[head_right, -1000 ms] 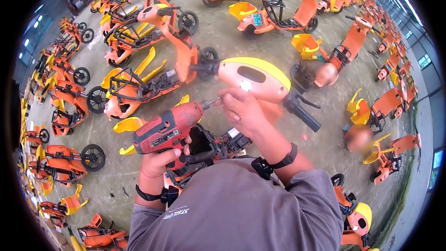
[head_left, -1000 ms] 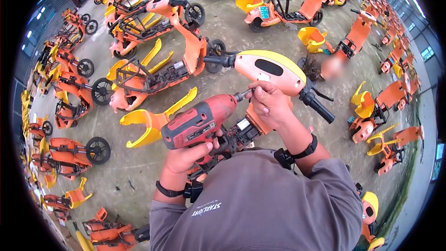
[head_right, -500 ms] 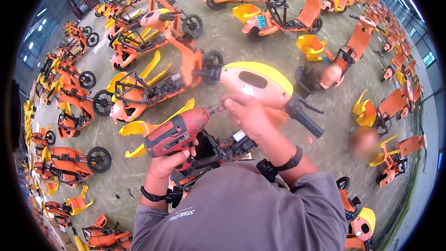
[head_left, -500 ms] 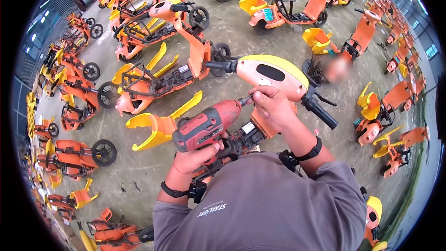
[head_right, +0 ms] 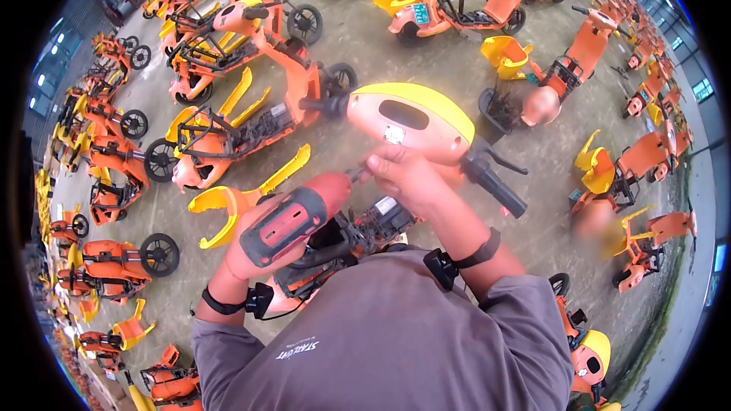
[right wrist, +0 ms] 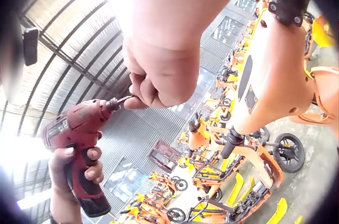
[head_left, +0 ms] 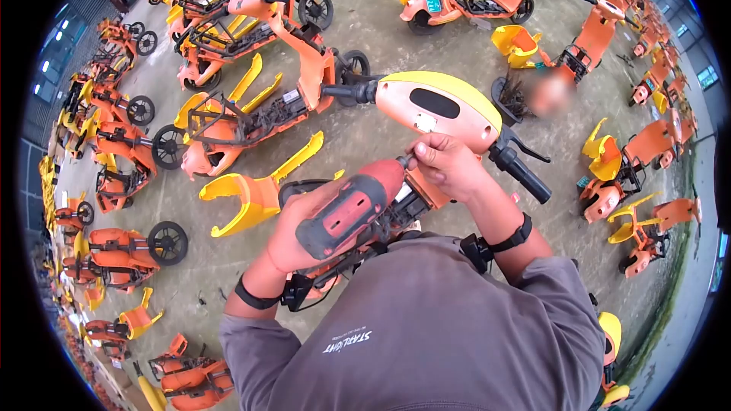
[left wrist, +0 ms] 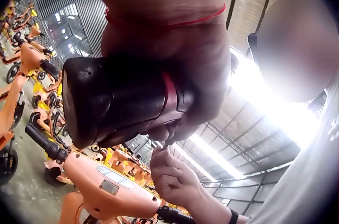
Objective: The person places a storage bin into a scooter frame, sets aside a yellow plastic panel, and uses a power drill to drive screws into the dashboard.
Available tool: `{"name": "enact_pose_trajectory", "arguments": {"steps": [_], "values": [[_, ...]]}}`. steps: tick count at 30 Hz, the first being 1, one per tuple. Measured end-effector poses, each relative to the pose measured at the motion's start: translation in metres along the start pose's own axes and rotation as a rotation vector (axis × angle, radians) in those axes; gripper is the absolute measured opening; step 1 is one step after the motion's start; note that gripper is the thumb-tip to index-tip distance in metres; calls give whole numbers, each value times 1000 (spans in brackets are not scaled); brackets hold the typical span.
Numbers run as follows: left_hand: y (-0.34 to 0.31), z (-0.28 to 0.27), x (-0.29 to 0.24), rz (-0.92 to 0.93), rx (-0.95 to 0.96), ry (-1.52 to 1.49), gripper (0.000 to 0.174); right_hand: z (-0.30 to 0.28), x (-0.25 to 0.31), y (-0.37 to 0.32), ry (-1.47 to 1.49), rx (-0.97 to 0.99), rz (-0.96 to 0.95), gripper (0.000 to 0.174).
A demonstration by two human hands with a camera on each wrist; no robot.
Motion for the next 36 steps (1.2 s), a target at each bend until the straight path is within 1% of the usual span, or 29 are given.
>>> {"name": "enact_pose_trajectory", "arguments": {"steps": [1,3,5,7,9,12,16,18,19,21,22,24,28,30,31,33,34,36], "values": [[4,-3,-3,-9,1,0,59,-2,-1,0,4,3,7,15],[10,0,0,-156,73,-144,65,1,-4,1,68,93,39,16],[11,2,3,-175,76,-179,66,-3,-10,5,85,112,38,16],[16,-2,6,-179,68,-204,67,-3,-5,7,87,138,25,17],[23,-3,-2,-52,184,-45,68,-3,-7,6,72,118,44,19],[27,-3,0,-112,223,-101,69,-3,-11,6,131,140,57,19],[31,1,0,-94,227,-84,71,-1,-15,6,177,179,73,20],[34,7,-1,-62,173,-17,85,-5,-21,8,289,197,84,20],[31,14,1,-66,184,-17,85,-7,-24,9,301,196,82,20],[22,20,8,-95,100,24,85,-15,-29,13,314,176,66,22],[17,27,9,-97,108,24,85,-14,-32,13,323,176,64,22],[12,31,8,-53,58,160,89,-16,-41,13,398,160,116,21],[6,44,16,-113,33,231,84,-18,-48,17,409,207,104,21],[7,43,16,-45,-45,256,80,-20,-49,20,465,153,102,24],[7,46,18,-45,-46,256,80,-20,-51,22,464,152,102,24],[6,49,26,-97,-97,169,77,-24,-53,29,551,160,66,26],[6,52,29,-95,-97,167,77,-24,-54,31,550,159,64,26],[6,54,33,-83,-119,143,73,-24,-55,33,652,161,45,25]]}}
Point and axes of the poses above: each hand's wrist, its own y-axis towards the middle knuckle, its own z-axis out of the palm, x = y × z, the point moved 9 cm from there along y, towards the middle knuckle, and after that the axes turned 14 degrees about z, right-handed, at the moved point
